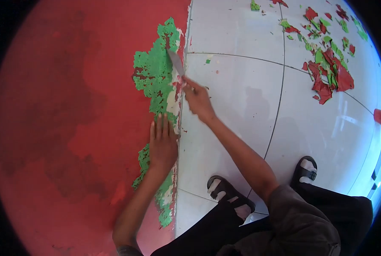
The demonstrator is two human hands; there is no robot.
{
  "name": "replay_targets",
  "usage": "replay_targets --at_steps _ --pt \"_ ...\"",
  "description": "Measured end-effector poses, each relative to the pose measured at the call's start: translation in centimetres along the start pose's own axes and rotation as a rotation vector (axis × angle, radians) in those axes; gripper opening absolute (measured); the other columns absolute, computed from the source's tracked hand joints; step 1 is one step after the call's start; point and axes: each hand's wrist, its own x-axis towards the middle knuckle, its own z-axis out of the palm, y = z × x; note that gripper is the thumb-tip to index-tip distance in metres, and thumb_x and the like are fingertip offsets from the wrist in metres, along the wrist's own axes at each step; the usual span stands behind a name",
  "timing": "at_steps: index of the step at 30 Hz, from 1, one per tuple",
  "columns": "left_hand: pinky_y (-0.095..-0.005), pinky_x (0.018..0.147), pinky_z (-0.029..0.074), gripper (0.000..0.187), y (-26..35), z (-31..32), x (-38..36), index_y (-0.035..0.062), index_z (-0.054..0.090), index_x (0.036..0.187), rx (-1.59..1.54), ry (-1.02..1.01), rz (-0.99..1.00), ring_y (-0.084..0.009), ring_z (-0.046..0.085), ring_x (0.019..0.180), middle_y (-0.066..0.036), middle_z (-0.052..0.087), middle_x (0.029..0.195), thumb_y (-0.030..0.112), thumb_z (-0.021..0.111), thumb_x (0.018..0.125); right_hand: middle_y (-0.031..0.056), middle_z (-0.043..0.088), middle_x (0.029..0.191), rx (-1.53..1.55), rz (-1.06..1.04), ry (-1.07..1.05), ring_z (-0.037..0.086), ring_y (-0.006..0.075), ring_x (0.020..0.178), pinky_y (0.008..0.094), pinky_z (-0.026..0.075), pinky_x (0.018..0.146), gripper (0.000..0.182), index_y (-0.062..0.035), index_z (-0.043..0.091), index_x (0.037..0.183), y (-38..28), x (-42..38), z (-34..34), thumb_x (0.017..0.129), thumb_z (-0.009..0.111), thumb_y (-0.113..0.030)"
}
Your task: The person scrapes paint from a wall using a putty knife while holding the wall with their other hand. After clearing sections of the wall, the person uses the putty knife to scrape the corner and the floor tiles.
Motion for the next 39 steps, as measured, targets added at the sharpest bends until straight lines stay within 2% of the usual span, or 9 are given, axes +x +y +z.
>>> replay_targets --at_steps 8,12,15,17,21,27,29,31,39 --pt "-0.0469 0.118 0.008 0.054 -2.8 -5.2 7.3 -0.0047 0.04 0.139 0.405 0.151 -0.101 -0.0313 0.016 0.145 -0.02 0.027 0.153 0.021 0.044 0.092 0.0181 0.065 0.102 0.077 0.055 0.041 0.063 0.0273 0.098 0.035 0.047 0.087 0.042 -0.0056 0.055 0.131 -4.6 3.8 -1.7 0.099 0.045 -0.031" --pt "-0.0466 0.118 0.01 0.052 -2.5 -4.5 7.8 -0.0054 0.042 0.137 0.346 0.094 -0.056 -0.0314 0.016 0.145 -0.021 0.026 0.153 0.02 0.045 0.092 0.01 0.062 0.085 -0.209 -0.499 0.206 0.059 0.0179 0.076 0.0306 0.048 0.069 0.045 -0.0044 0.051 0.135 1.8 1.6 0.4 0.099 0.046 -0.03" --pt "-0.0464 0.118 0.012 0.052 -1.9 -2.3 6.5 -0.0059 0.043 0.137 0.31 0.073 -0.052 -0.0322 0.016 0.145 -0.021 0.026 0.153 0.019 0.046 0.091 0.0229 0.065 0.112 0.247 0.307 -0.099 0.061 0.0322 0.111 0.0339 0.046 0.096 0.042 -0.0042 0.053 0.132 -5.9 5.6 -2.3 0.096 0.05 -0.026" --pt "-0.0464 0.118 0.012 0.053 -0.9 -3.1 6.2 -0.0061 0.042 0.137 0.254 0.019 -0.09 -0.0326 0.015 0.145 -0.022 0.025 0.153 0.019 0.047 0.091 0.0187 0.068 0.093 -0.015 -0.254 0.115 0.065 0.0316 0.085 0.0359 0.05 0.079 0.042 -0.0022 0.054 0.13 0.6 2.8 0.9 0.097 0.047 -0.027" --pt "-0.0454 0.118 0.012 0.055 -0.4 -4.0 6.3 -0.0063 0.039 0.139 0.248 -0.045 -0.083 -0.0325 0.014 0.145 -0.021 0.022 0.154 0.018 0.047 0.09 0.0227 0.064 0.109 0.138 0.029 0.004 0.061 0.0329 0.104 0.0372 0.045 0.092 0.041 -0.0025 0.053 0.132 -4.7 4.8 -1.1 0.097 0.047 -0.024" --pt "-0.0452 0.118 0.01 0.062 -1.0 -3.2 6.5 -0.0064 0.032 0.143 0.338 -0.033 -0.052 -0.0327 0.01 0.146 -0.019 0.019 0.156 0.026 0.048 0.092 0.0233 0.067 0.101 -0.223 -0.587 0.215 0.067 0.0363 0.088 0.0416 0.051 0.077 0.042 -0.0085 0.048 0.137 1.2 3.2 0.9 0.098 0.043 -0.023" --pt "-0.045 0.118 0.008 0.061 -0.9 -2.0 6.1 -0.0058 0.032 0.143 0.369 0.029 -0.069 -0.0323 0.01 0.146 -0.019 0.019 0.156 0.026 0.047 0.094 0.0153 0.064 0.109 0.027 0.258 -0.096 0.06 0.0236 0.103 0.0352 0.047 0.092 0.041 -0.0098 0.051 0.136 -6.1 5.1 -2.4 0.098 0.049 -0.026" --pt "-0.0459 0.118 0.01 0.059 -1.2 -2.6 5.5 -0.0076 0.034 0.141 0.243 -0.004 -0.03 -0.0323 0.012 0.146 -0.02 0.021 0.155 0.022 0.046 0.092 0.0044 0.061 0.079 -0.044 -0.228 0.107 0.057 0.0109 0.071 0.0288 0.047 0.067 0.043 -0.0049 0.053 0.134 -2.4 4.9 -0.8 0.099 0.047 -0.031" --pt "-0.0466 0.118 0.011 0.059 -1.6 -2.6 6.0 -0.0097 0.036 0.139 0.094 0.055 -0.017 -0.0323 0.014 0.145 -0.021 0.022 0.154 0.021 0.046 0.09 0.0044 0.059 0.072 -0.19 -0.511 0.249 0.055 0.0113 0.064 0.0291 0.048 0.064 0.046 -0.0042 0.051 0.136 -2.9 4.4 0.1 0.1 0.044 -0.032"
